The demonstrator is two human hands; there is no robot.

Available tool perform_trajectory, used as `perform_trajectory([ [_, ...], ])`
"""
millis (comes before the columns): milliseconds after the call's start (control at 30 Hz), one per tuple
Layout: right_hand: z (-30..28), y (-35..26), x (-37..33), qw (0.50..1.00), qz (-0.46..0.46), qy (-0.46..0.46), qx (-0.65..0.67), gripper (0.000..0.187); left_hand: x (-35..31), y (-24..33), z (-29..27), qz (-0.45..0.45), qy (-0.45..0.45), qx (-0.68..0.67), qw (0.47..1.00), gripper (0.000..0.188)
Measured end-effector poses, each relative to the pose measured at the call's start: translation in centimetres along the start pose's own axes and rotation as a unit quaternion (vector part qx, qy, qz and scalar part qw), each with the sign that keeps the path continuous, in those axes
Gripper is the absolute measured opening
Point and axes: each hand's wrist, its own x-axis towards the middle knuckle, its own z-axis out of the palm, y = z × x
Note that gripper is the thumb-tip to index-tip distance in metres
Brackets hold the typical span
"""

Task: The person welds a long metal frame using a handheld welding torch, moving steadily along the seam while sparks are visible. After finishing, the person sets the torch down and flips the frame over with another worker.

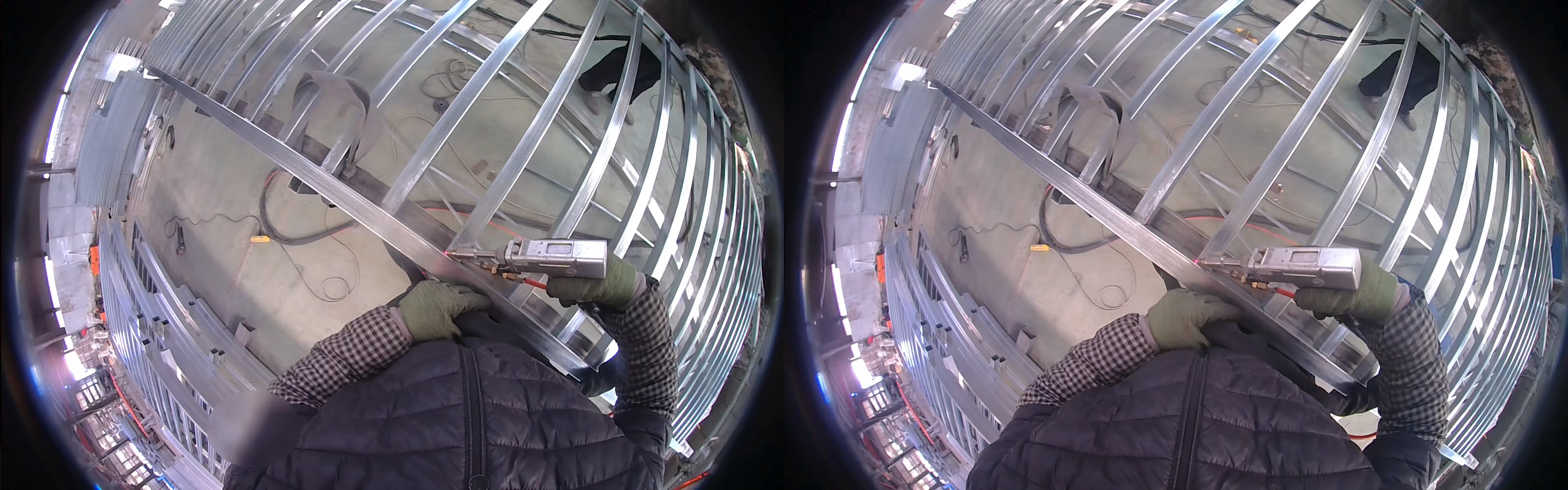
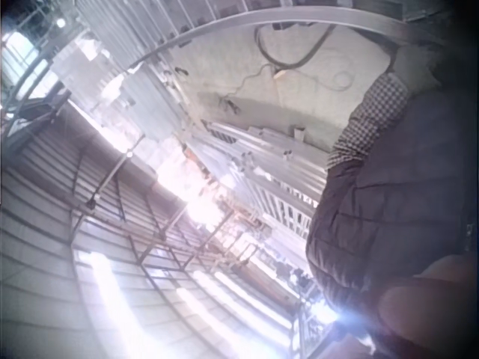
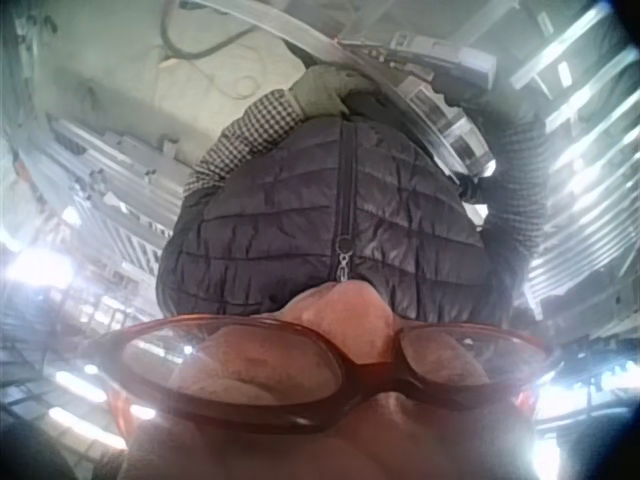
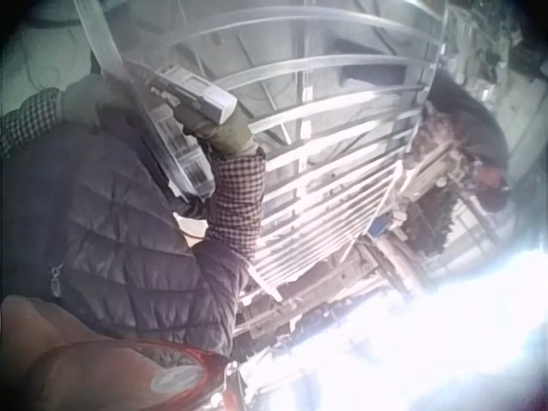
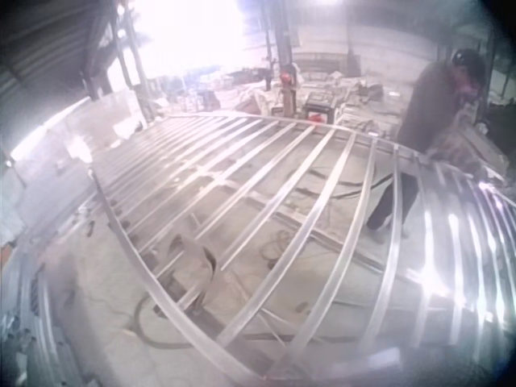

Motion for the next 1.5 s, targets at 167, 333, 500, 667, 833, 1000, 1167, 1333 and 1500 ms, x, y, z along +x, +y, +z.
perform_trajectory([
  [167, -0.3, 0.4, 0.9, 0.993, -0.091, -0.024, -0.072, 0.049, 0.0, -0.3, 0.2, -0.003, -0.001, -0.016, 1.0, 0.074],
  [333, -0.3, -0.1, 0.2, 1.0, 0.001, -0.008, -0.008, 0.049, 0.2, -1.1, 1.0, 0.023, 0.025, -0.025, 0.999, 0.075],
  [500, 0.2, -0.4, 0.2, 1.0, -0.03, -0.002, -0.002, 0.049, 0.4, -1.3, 0.9, 0.046, 0.039, -0.033, 0.998, 0.066],
  [667, 0.1, -0.1, 0.1, 1.0, -0.005, 0.001, 0.016, 0.046, 0.5, -1.3, 1.0, 0.034, 0.019, -0.031, 0.999, 0.06],
  [833, -0.1, 0.4, 0.1, 0.999, -0.05, -0.012, -0.011, 0.044, 1.1, -2.3, 2.0, 0.036, -0.015, -0.01, 0.999, 0.06],
  [1000, -0.2, 0.3, 0.2, 0.987, -0.128, -0.02, -0.097, 0.044, 0.9, -2.7, 2.3, 0.043, 0.002, -0.011, 0.999, 0.061],
  [1167, -0.2, 0.3, -0.2, 0.998, -0.047, -0.026, -0.038, 0.048, 0.7, -2.8, 2.4, 0.043, 0.011, -0.008, 0.999, 0.062],
  [1333, -0.4, 1.2, 0.1, 0.993, -0.092, -0.036, -0.059, 0.051, 0.4, -2.7, 2.4, 0.047, 0.034, -0.009, 0.998, 0.063],
  [1500, -0.6, 1.5, -0.1, 0.997, -0.044, -0.034, -0.062, 0.05, 0.1, -2.0, 1.8, 0.02, 0.026, -0.006, 0.999, 0.066],
])
